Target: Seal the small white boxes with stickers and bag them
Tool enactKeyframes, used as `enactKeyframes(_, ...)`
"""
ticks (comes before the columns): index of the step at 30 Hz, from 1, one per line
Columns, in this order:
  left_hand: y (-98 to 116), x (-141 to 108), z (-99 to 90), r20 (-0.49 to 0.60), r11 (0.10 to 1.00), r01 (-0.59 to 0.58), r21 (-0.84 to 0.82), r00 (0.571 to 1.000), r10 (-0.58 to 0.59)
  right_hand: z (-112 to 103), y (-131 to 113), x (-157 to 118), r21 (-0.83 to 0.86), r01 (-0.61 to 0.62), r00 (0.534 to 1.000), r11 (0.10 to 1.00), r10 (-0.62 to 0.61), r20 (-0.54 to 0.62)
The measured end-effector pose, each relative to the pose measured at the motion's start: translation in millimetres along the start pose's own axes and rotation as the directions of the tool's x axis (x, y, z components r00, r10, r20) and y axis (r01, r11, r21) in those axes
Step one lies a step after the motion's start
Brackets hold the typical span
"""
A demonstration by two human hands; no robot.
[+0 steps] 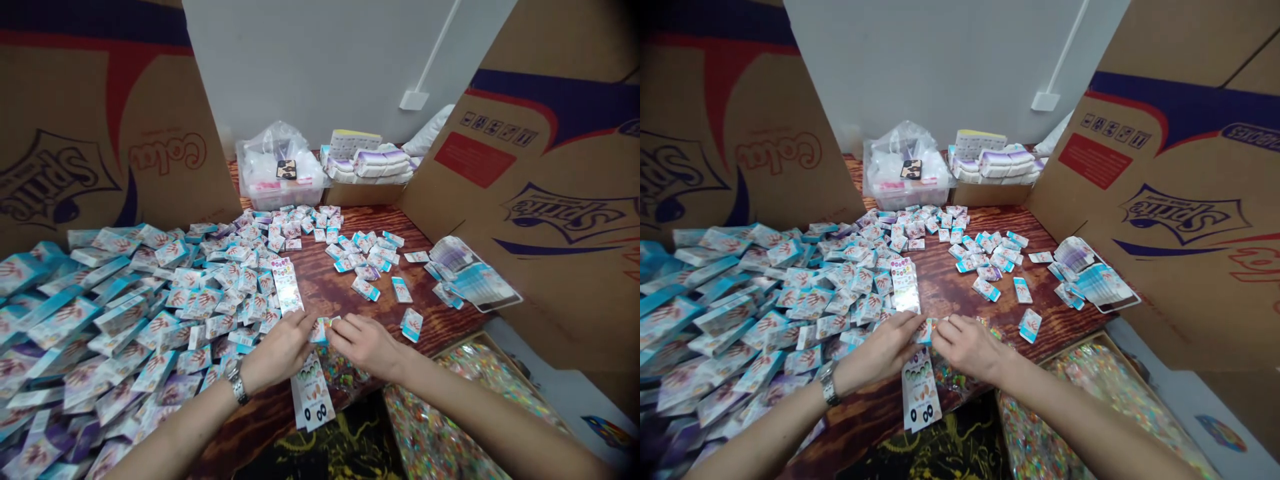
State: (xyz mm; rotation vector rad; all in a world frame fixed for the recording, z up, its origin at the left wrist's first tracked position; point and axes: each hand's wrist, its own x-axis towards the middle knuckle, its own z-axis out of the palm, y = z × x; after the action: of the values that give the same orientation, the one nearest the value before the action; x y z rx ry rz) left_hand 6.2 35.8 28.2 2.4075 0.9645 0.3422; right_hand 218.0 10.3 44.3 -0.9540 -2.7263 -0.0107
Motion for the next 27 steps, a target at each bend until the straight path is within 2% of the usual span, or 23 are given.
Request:
enactKeyframes(3,1,-3,6.6,-0.076,0.998,0.037,0.053,0.997,-0.033,-2,-5,5,0.194,-0.125,0.992,0.973,0.125,0.015)
enactKeyframes(5,1,-5,13.7,-0.132,0.997,0.047,0.064,0.991,-0.039,0,-8,9,0.375,-0.255,0.961,0.891,0.277,-0.005)
enactKeyframes(7,0,-8,21.7,-0.179,0.997,0.047,0.061,0.983,-0.036,7,-12,11,0.54,-0.397,0.872,0.742,0.488,-0.03)
enactKeyframes(9,0,-10,28.8,-0.214,0.996,0.043,0.072,0.977,-0.027,18,-15,13,0.679,-0.476,0.742,0.558,0.67,-0.03)
enactKeyframes(11,1,-12,33.6,-0.234,0.995,0.042,0.09,0.972,-0.02,30,-19,14,0.801,-0.463,0.63,0.378,0.777,-0.002)
enactKeyframes(12,1,-13,35.1,-0.242,0.995,0.048,0.091,0.97,-0.025,36,-21,15,0.849,-0.434,0.591,0.3,0.807,0.017)
enactKeyframes(14,1,-14,36.5,-0.262,0.995,0.067,0.072,0.964,-0.046,46,-24,16,0.91,-0.37,0.549,0.187,0.834,0.052)
enactKeyframes(16,1,-14,36.9,-0.29,0.996,0.078,0.054,0.955,-0.059,52,-28,16,0.93,-0.336,0.554,0.149,0.83,0.067)
enactKeyframes(17,0,-15,37.1,-0.304,0.995,0.079,0.056,0.951,-0.059,54,-29,16,0.929,-0.331,0.572,0.162,0.818,0.061)
enactKeyframes(22,-3,-18,40.9,-0.361,0.993,0.066,0.097,0.932,-0.026,46,-34,13,0.808,-0.401,0.73,0.431,0.683,-0.002)
enactKeyframes(24,-4,-20,42.6,-0.383,0.995,0.063,0.083,0.923,-0.027,38,-34,13,0.758,-0.434,0.757,0.486,0.653,0.015)
enactKeyframes(27,-5,-22,41.6,-0.418,0.997,0.078,0.026,0.906,-0.06,27,-32,15,0.698,-0.47,0.771,0.54,0.636,0.027)
